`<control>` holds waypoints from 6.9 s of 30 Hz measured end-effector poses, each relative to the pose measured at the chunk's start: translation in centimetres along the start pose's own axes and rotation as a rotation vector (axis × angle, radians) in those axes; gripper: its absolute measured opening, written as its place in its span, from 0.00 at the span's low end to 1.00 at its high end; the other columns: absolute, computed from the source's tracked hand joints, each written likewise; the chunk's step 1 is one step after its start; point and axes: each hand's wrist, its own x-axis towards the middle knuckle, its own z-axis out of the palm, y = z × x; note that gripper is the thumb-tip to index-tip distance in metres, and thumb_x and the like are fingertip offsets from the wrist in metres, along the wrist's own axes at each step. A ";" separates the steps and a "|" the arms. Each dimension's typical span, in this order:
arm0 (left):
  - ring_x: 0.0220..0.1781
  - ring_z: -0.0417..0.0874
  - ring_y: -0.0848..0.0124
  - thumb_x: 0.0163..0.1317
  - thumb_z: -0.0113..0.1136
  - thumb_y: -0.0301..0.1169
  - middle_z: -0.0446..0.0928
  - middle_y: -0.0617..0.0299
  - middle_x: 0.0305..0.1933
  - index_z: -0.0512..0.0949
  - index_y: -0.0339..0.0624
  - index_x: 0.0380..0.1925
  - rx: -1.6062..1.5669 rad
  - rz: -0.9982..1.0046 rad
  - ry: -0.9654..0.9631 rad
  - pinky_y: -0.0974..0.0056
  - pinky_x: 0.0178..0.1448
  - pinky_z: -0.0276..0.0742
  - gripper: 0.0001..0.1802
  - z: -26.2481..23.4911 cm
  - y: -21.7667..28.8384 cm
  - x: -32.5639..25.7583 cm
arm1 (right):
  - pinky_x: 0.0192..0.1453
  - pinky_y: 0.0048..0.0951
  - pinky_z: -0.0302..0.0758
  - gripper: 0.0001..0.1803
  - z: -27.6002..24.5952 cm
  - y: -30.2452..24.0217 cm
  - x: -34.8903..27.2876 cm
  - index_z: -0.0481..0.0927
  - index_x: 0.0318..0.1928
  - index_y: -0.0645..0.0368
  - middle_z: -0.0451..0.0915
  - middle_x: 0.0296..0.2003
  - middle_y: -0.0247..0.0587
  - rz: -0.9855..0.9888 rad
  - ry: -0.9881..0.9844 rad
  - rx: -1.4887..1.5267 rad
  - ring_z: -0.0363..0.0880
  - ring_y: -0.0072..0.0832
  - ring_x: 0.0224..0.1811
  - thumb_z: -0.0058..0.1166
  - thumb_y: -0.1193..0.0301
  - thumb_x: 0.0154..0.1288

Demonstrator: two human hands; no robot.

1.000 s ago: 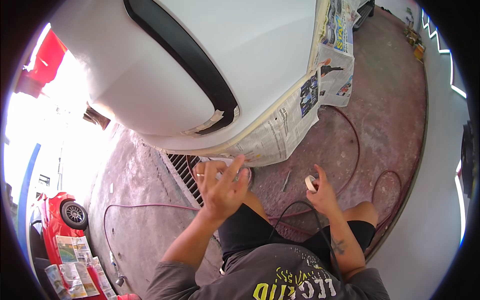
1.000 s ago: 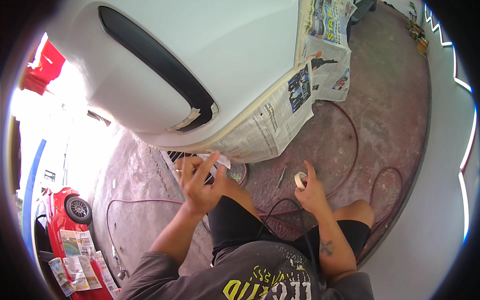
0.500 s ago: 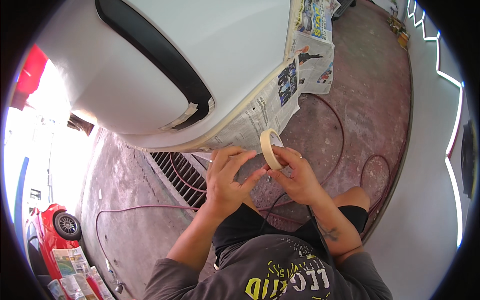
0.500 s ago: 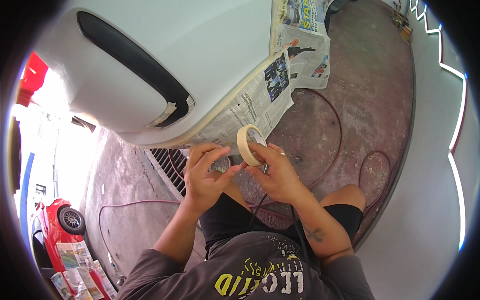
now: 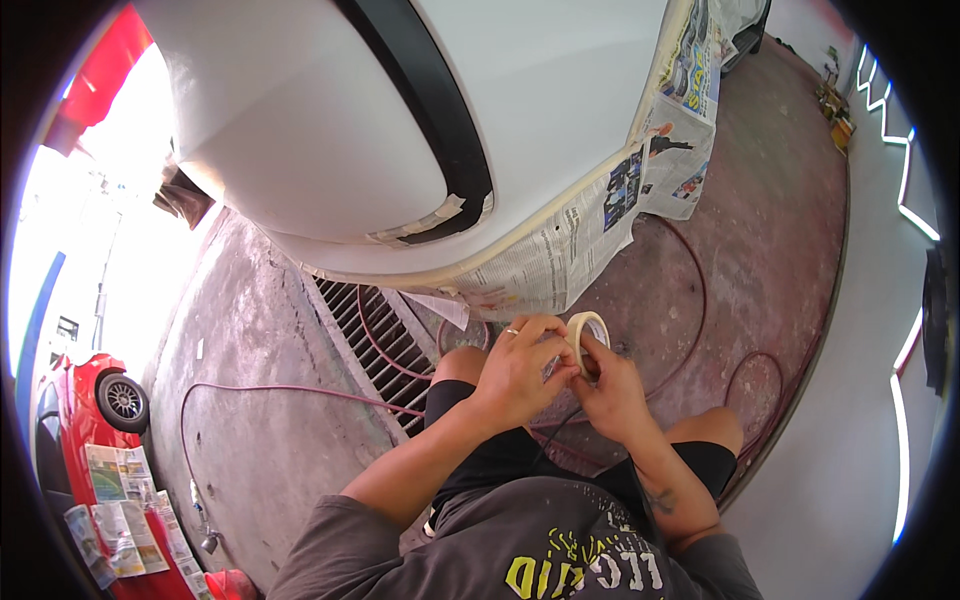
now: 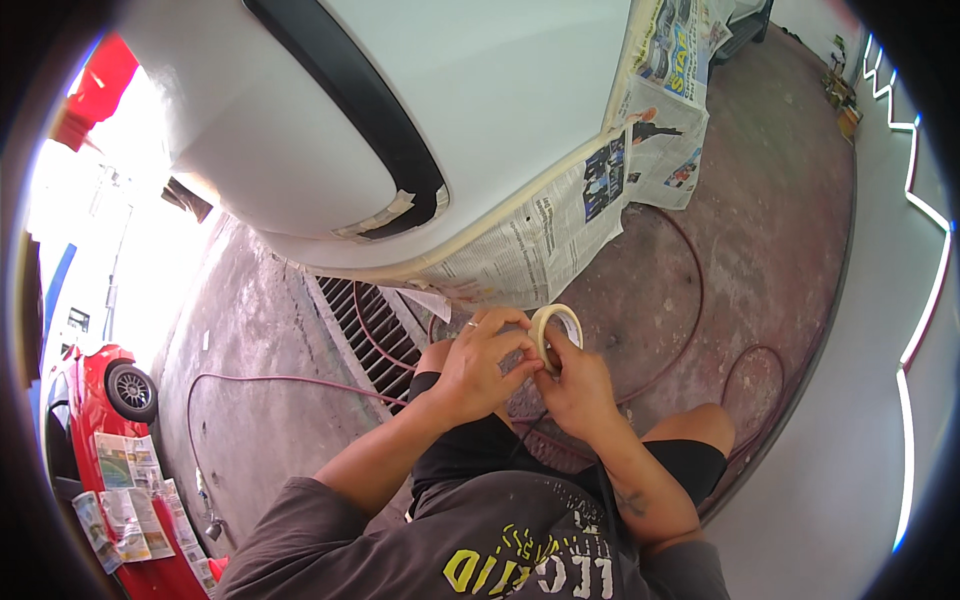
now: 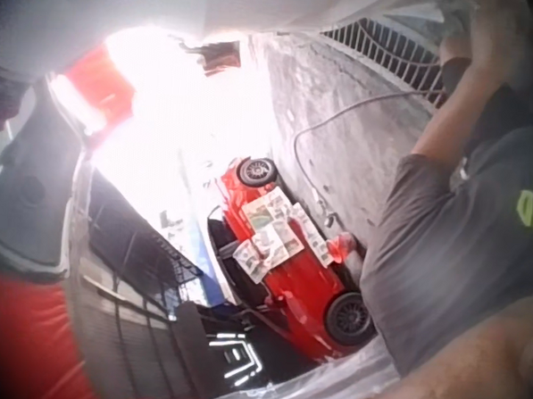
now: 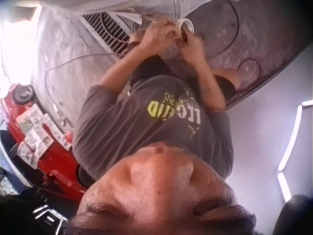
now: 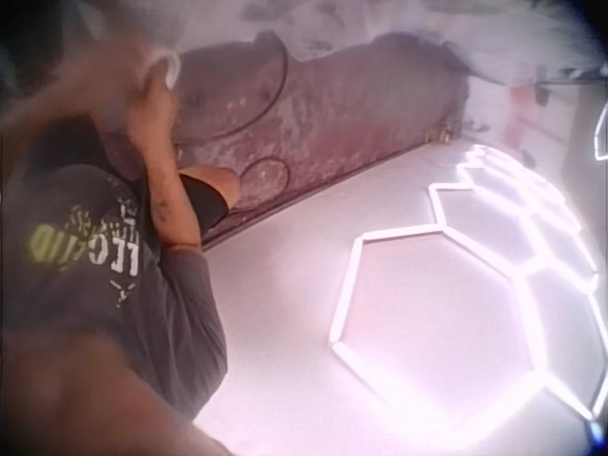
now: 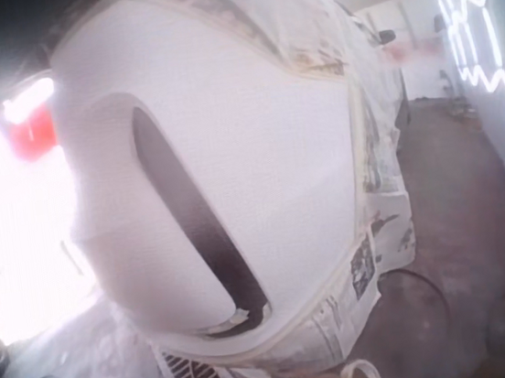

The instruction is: The person uses a spray gun to apply white paint to the rear bumper of a car. They then apply masking tape and newspaper to the edges of the bumper to protect adjacent areas from overspray.

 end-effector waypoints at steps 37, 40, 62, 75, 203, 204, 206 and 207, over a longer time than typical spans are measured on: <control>0.48 0.82 0.60 0.66 0.75 0.34 0.80 0.56 0.41 0.85 0.40 0.38 -0.382 -0.249 -0.109 0.58 0.55 0.77 0.10 -5.1 -1.3 -2.9 | 0.53 0.35 0.83 0.19 -1.9 -2.8 1.7 0.87 0.55 0.62 0.90 0.41 0.44 -0.267 -0.464 -0.192 0.90 0.36 0.41 0.72 0.69 0.67; 0.47 0.83 0.62 0.67 0.74 0.32 0.80 0.56 0.42 0.84 0.38 0.40 -0.268 -0.269 0.032 0.59 0.54 0.77 0.10 -7.5 -0.1 -2.1 | 0.55 0.34 0.83 0.22 -2.6 -4.9 3.3 0.87 0.58 0.59 0.89 0.40 0.43 -0.569 -0.266 -0.263 0.87 0.35 0.39 0.74 0.71 0.64; 0.34 0.77 0.79 0.73 0.71 0.27 0.83 0.68 0.33 0.84 0.33 0.40 0.042 -0.246 0.806 0.71 0.44 0.75 0.07 -13.8 -6.0 2.0 | 0.31 0.35 0.70 0.19 -9.8 -10.3 12.1 0.93 0.56 0.45 0.71 0.27 0.36 -0.809 0.180 -0.741 0.72 0.31 0.25 0.70 0.77 0.67; 0.33 0.79 0.77 0.65 0.79 0.27 0.82 0.65 0.31 0.80 0.35 0.38 0.136 -0.140 0.961 0.69 0.42 0.77 0.13 -13.1 -7.4 2.1 | 0.31 0.36 0.72 0.20 -9.6 -10.1 12.0 0.93 0.56 0.43 0.71 0.27 0.35 -0.840 0.193 -0.772 0.73 0.31 0.25 0.70 0.77 0.66; 0.40 0.86 0.77 0.71 0.72 0.24 0.88 0.61 0.37 0.87 0.32 0.44 -0.794 -0.536 0.404 0.70 0.47 0.79 0.07 -12.4 -3.0 -3.4 | 0.28 0.27 0.65 0.22 -3.4 -10.7 5.6 0.87 0.62 0.54 0.76 0.24 0.31 -0.685 -0.171 -0.112 0.71 0.23 0.23 0.70 0.75 0.68; 0.40 0.85 0.78 0.71 0.72 0.24 0.88 0.62 0.37 0.87 0.32 0.44 -0.671 -0.534 0.464 0.71 0.47 0.79 0.06 -12.9 -3.2 -3.0 | 0.27 0.29 0.67 0.22 -4.2 -10.4 6.6 0.89 0.60 0.52 0.76 0.24 0.33 -0.832 -0.221 -0.212 0.72 0.27 0.22 0.71 0.75 0.66; 0.39 0.83 0.80 0.71 0.73 0.24 0.88 0.64 0.36 0.88 0.32 0.43 -0.416 -0.537 0.568 0.73 0.47 0.78 0.06 -14.1 -3.8 -2.0 | 0.27 0.33 0.69 0.21 -6.2 -10.3 8.2 0.91 0.57 0.47 0.75 0.24 0.35 -0.819 -0.183 -0.410 0.74 0.33 0.22 0.72 0.75 0.62; 0.28 0.76 0.81 0.69 0.74 0.26 0.88 0.66 0.32 0.90 0.35 0.40 -0.379 -0.425 0.715 0.71 0.34 0.73 0.05 -13.7 -5.0 -1.6 | 0.27 0.36 0.71 0.21 -6.9 -10.6 8.9 0.92 0.55 0.44 0.75 0.24 0.36 -0.810 -0.162 -0.509 0.75 0.36 0.22 0.72 0.75 0.61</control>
